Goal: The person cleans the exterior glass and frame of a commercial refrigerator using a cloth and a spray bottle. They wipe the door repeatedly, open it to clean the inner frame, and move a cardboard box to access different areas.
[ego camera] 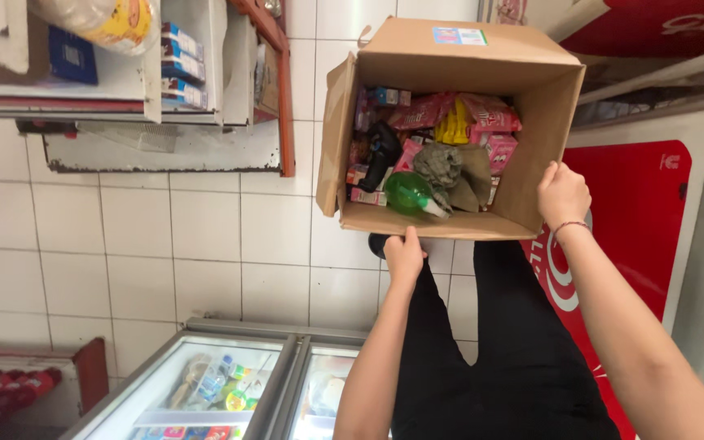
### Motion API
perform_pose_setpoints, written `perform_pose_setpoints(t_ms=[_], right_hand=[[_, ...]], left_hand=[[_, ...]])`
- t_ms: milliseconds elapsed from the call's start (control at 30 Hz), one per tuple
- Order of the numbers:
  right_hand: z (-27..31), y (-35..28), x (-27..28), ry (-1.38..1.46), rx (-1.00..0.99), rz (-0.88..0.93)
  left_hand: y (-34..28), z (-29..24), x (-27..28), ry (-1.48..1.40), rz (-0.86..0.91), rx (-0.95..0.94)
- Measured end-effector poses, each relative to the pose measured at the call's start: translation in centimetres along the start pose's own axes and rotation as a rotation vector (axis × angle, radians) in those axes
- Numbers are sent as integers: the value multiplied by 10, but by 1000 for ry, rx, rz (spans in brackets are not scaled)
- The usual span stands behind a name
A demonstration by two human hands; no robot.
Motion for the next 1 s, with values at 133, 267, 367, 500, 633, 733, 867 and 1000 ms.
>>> perform_pose_setpoints(t_ms=[133, 267, 367, 500, 633, 733, 867, 1000], right_hand=[[22, -9, -7, -17, 107, 34], [56, -20, -12, -5, 198, 50], [85, -29, -17, 44, 265, 85], [132, -38, -30, 45, 413, 145], [177, -48, -37, 60, 559, 194], [207, -56, -41, 84, 659, 218], [235, -56, -49, 98, 740, 254], [242, -54, -51, 61, 769, 280]], left_hand=[[-11, 31, 19, -38, -29, 41], [-17, 64, 37, -346, -74, 151], [-32, 93, 46, -453, -103, 216], [-45, 130, 65, -556, -193, 324], [-63, 145, 66, -692, -259, 368], [-74, 146, 74, -695, -276, 417], [-88, 121, 96, -427, -62, 417], [-84, 65, 229, 189, -588, 92]])
Point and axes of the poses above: each hand's wrist, its own y-axis towards the middle knuckle, its own x-axis out of the back of the hand, z = x × y, the point moved 10 cm from there along y, towards the middle knuckle, and after that the axes turned 13 degrees about -z, right-handed, at the moved point
